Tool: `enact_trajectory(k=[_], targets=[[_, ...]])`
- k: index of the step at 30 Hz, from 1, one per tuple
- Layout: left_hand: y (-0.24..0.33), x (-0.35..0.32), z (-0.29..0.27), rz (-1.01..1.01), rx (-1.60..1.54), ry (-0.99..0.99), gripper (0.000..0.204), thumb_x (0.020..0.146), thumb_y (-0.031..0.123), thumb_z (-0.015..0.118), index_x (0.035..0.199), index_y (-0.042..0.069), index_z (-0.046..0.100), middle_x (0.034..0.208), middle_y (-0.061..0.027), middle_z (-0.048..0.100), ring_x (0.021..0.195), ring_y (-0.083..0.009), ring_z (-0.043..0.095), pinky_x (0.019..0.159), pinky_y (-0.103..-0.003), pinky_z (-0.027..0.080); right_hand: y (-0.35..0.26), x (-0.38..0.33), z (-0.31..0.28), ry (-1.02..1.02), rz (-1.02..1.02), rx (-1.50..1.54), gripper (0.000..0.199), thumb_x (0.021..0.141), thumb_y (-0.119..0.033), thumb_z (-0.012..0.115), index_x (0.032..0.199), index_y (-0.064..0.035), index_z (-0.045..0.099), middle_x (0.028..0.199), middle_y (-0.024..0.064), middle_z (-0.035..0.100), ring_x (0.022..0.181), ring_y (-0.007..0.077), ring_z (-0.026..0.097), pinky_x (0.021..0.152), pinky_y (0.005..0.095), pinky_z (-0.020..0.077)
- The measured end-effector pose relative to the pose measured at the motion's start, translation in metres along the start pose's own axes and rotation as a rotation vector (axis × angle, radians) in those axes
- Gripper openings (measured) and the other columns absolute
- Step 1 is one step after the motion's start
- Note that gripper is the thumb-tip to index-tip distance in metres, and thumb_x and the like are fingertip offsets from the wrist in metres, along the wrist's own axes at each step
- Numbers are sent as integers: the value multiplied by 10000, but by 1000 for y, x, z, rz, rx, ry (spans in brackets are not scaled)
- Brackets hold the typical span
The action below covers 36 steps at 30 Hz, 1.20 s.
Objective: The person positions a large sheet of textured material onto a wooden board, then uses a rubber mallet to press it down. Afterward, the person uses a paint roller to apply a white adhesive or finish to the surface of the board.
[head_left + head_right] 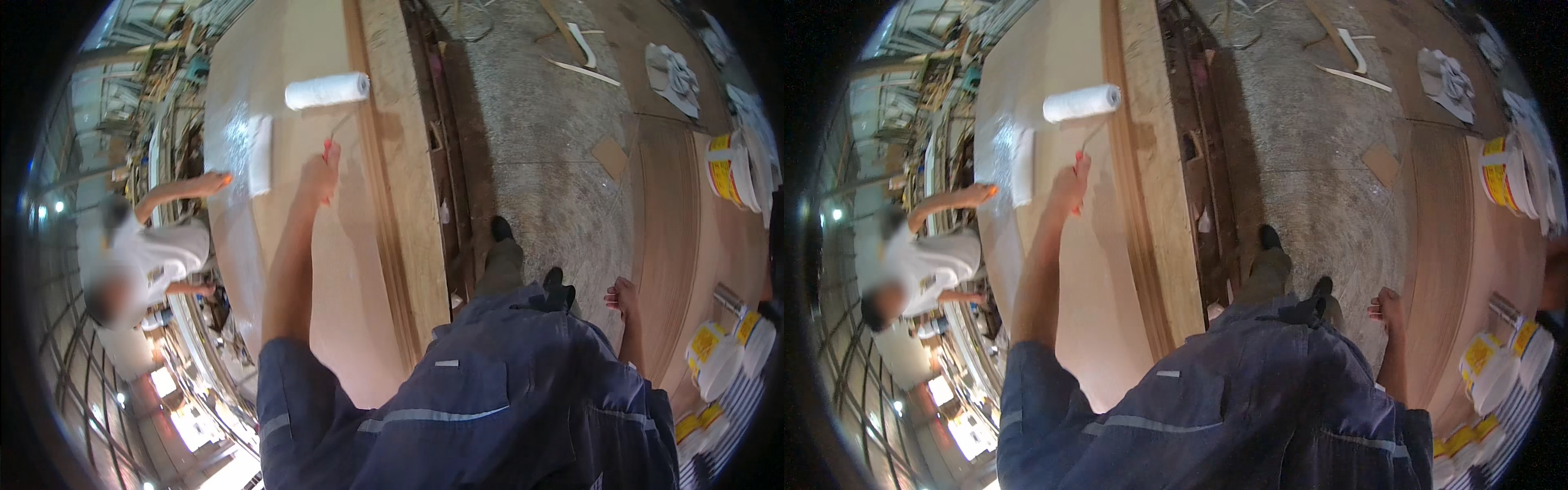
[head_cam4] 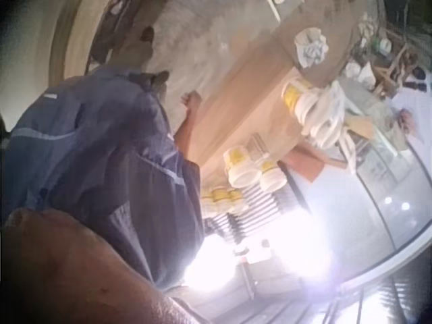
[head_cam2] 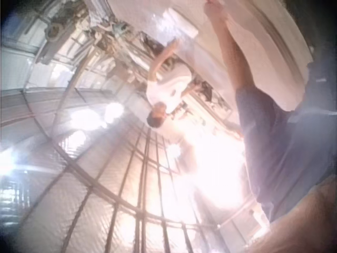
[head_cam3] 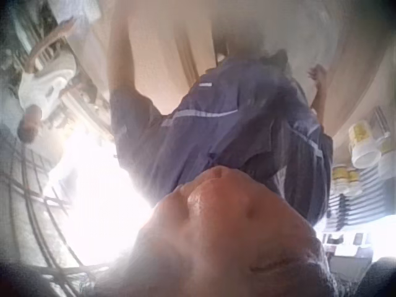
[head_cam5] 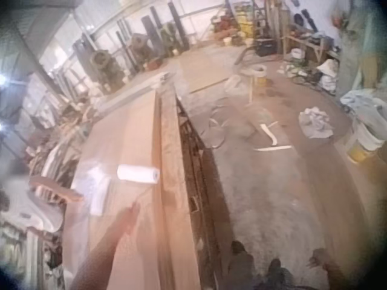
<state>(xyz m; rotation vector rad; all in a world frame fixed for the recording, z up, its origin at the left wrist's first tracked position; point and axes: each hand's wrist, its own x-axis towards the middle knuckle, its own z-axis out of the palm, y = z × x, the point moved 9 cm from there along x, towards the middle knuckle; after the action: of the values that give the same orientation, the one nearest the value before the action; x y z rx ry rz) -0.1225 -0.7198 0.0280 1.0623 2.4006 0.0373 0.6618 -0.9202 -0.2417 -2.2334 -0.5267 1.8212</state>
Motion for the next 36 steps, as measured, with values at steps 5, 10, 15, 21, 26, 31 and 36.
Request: enact_trajectory(k=[5,10,15,21,26,31,36], targets=[[72,137,-37,78,-16,43,718,929,609,420,692,-59,537,539,-157,525,396,-286,566,359,-424,462,-6,-24,6,5,-17,41,199,952,-261,464,984,-86,554,807,61,602,618,180,637,521,326,540],[78,116,-33,36,32,35,782,946,604,371,777,-113,635,653,-239,628,511,-323,641,432,-413,516,-26,-32,17,16,-39,26,168,926,-237,460,887,-87,527,815,69,600,608,179,630,510,326,538],[-21,-32,36,-130,-25,-103,757,962,600,348,925,-110,608,711,-305,624,665,-399,676,607,-469,530,-24,28,21,-90,6,-123,190,922,-249,480,863,-80,545,807,83,603,598,185,630,496,334,536],[-151,-291,107,-185,-126,122,443,968,422,520,962,-13,601,847,-304,628,837,-470,632,666,-490,485,-96,101,52,-265,-113,-265,228,924,-255,497,922,-48,594,767,99,605,588,192,627,485,347,535],[-197,-459,147,-385,-156,107,485,954,450,520,902,-29,584,786,-291,619,763,-442,635,647,-470,477,-191,106,105,-326,-209,-306,275,928,-242,498,1062,-19,589,794,105,614,600,196,632,494,337,531],[-186,-456,146,-460,-150,73,511,959,464,504,866,-31,592,750,-276,611,730,-426,630,636,-458,470,-240,87,147,-384,-268,-335,293,936,-242,487,1101,-14,569,812,88,613,617,191,641,494,326,525],[-164,-295,84,-360,-104,96,548,971,470,485,848,-51,600,781,-302,616,770,-458,627,656,-487,472,-227,100,149,-380,-192,-293,240,936,-272,489,953,-42,555,790,79,605,595,194,631,492,326,514]])
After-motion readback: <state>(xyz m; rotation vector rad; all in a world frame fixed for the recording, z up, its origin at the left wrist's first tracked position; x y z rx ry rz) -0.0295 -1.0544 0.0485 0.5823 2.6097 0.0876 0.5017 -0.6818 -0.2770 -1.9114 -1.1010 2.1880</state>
